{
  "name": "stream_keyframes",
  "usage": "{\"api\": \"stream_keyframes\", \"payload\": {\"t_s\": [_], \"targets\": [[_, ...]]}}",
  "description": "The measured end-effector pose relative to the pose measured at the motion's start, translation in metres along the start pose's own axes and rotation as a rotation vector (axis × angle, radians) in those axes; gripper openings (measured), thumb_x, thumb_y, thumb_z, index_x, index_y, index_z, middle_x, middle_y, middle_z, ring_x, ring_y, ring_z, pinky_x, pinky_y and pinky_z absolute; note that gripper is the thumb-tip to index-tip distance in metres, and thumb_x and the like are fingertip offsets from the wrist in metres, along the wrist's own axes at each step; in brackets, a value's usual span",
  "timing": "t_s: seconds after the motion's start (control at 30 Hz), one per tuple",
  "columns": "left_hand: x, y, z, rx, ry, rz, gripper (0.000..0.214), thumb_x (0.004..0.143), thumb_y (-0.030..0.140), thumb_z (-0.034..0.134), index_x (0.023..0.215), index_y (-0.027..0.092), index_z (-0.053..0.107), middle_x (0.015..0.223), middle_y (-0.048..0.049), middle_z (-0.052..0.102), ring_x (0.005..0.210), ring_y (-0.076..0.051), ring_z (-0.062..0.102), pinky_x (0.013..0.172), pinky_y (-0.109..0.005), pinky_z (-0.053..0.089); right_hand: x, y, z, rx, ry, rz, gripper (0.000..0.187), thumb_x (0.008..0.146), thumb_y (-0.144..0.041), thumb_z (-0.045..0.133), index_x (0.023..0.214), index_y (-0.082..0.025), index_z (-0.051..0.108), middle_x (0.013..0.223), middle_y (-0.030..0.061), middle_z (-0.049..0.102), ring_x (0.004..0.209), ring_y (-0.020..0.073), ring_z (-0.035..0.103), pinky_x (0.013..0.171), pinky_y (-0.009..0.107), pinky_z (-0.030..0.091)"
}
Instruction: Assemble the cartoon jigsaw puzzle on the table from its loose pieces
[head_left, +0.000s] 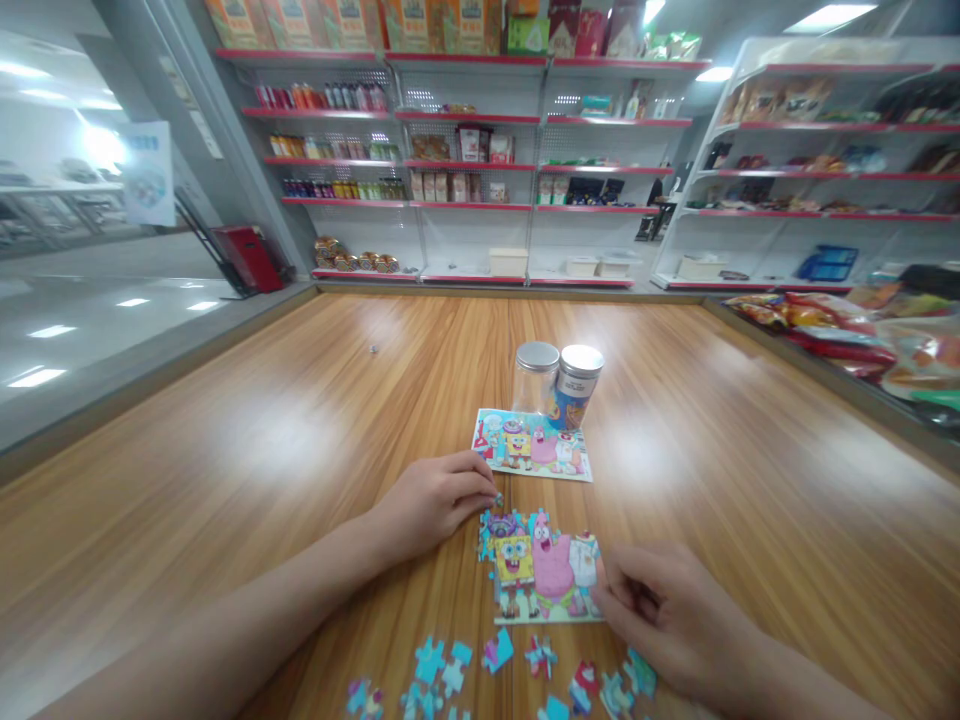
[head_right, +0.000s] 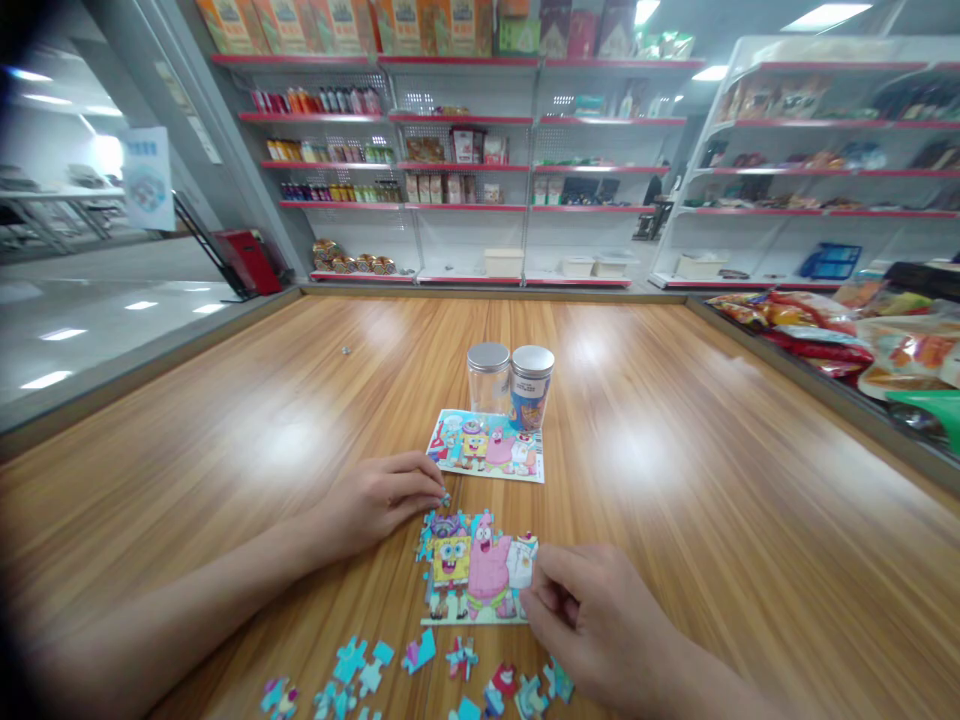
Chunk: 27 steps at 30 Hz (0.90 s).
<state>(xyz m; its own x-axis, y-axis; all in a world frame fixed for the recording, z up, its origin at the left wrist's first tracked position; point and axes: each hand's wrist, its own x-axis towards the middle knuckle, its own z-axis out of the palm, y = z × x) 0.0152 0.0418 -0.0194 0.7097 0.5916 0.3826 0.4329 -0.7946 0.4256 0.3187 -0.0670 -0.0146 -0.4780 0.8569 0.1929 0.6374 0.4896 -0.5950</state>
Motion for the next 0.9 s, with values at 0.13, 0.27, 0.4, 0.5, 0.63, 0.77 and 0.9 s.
{"api": "stream_keyframes", "payload": {"t_s": [0.13, 0.27, 0.4, 0.5, 0.63, 0.77, 0.9], "targets": [[0.000, 0.005, -0.004, 0.121, -0.049, 0.013, 0.023, 0.103, 0.023, 0.050, 0.108, 0.022, 0.072, 0.101, -0.0053, 0.070, 0.086, -0.014, 0.069, 0.076, -0.024, 0.054, -0.001, 0.001, 0.000, -0.019, -0.003, 0.000, 0.029, 0.093, -0.020, 0.054, 0.067, -0.020, 0.042, 0.057, -0.0060, 0.044, 0.050, 0.0079, 0.042, 0.052, 0.023, 0.028], [-0.001, 0.007, -0.006, 0.252, -0.082, 0.034, 0.023, 0.102, 0.020, 0.048, 0.113, 0.021, 0.069, 0.102, -0.0061, 0.071, 0.085, -0.016, 0.070, 0.071, -0.024, 0.053, 0.000, 0.001, 0.000, -0.030, -0.008, -0.011, 0.029, 0.094, -0.021, 0.054, 0.068, -0.020, 0.041, 0.057, -0.0061, 0.044, 0.051, 0.0077, 0.041, 0.052, 0.022, 0.029], [-0.002, 0.004, -0.006, 0.305, -0.092, 0.050, 0.024, 0.101, 0.018, 0.048, 0.115, 0.021, 0.068, 0.104, -0.0063, 0.071, 0.085, -0.017, 0.071, 0.068, -0.024, 0.052, 0.001, 0.000, -0.001, -0.033, -0.019, -0.002, 0.029, 0.094, -0.022, 0.054, 0.068, -0.020, 0.042, 0.057, -0.0061, 0.044, 0.051, 0.0079, 0.041, 0.052, 0.022, 0.029], [-0.004, 0.001, -0.003, 0.286, -0.075, 0.044, 0.023, 0.102, 0.019, 0.048, 0.117, 0.022, 0.066, 0.105, -0.0058, 0.070, 0.087, -0.017, 0.069, 0.070, -0.024, 0.052, 0.001, 0.001, -0.001, -0.026, -0.023, 0.002, 0.030, 0.095, -0.022, 0.053, 0.068, -0.021, 0.040, 0.057, -0.0062, 0.043, 0.051, 0.0079, 0.040, 0.051, 0.023, 0.028], [-0.004, -0.002, 0.000, 0.252, -0.038, -0.008, 0.022, 0.103, 0.019, 0.047, 0.113, 0.019, 0.066, 0.108, -0.0075, 0.066, 0.088, -0.016, 0.067, 0.074, -0.026, 0.052, 0.000, 0.001, -0.001, -0.016, -0.017, 0.001, 0.030, 0.095, -0.021, 0.054, 0.068, -0.021, 0.040, 0.057, -0.0061, 0.043, 0.051, 0.0079, 0.041, 0.052, 0.022, 0.028], [-0.003, -0.003, 0.002, 0.181, 0.001, -0.028, 0.021, 0.103, 0.022, 0.048, 0.105, 0.016, 0.068, 0.104, -0.0083, 0.064, 0.087, -0.016, 0.065, 0.075, -0.027, 0.054, 0.000, 0.000, -0.001, -0.009, -0.010, -0.007, 0.030, 0.093, -0.020, 0.055, 0.067, -0.021, 0.039, 0.057, -0.0063, 0.042, 0.051, 0.0076, 0.040, 0.051, 0.022, 0.028], [-0.002, -0.003, 0.002, 0.106, 0.033, -0.041, 0.019, 0.102, 0.022, 0.051, 0.106, 0.018, 0.069, 0.105, -0.0073, 0.064, 0.089, -0.016, 0.065, 0.079, -0.028, 0.055, 0.000, -0.001, -0.002, -0.003, -0.015, -0.019, 0.030, 0.093, -0.020, 0.055, 0.068, -0.021, 0.038, 0.057, -0.0067, 0.041, 0.051, 0.0073, 0.039, 0.051, 0.022, 0.027]]}}
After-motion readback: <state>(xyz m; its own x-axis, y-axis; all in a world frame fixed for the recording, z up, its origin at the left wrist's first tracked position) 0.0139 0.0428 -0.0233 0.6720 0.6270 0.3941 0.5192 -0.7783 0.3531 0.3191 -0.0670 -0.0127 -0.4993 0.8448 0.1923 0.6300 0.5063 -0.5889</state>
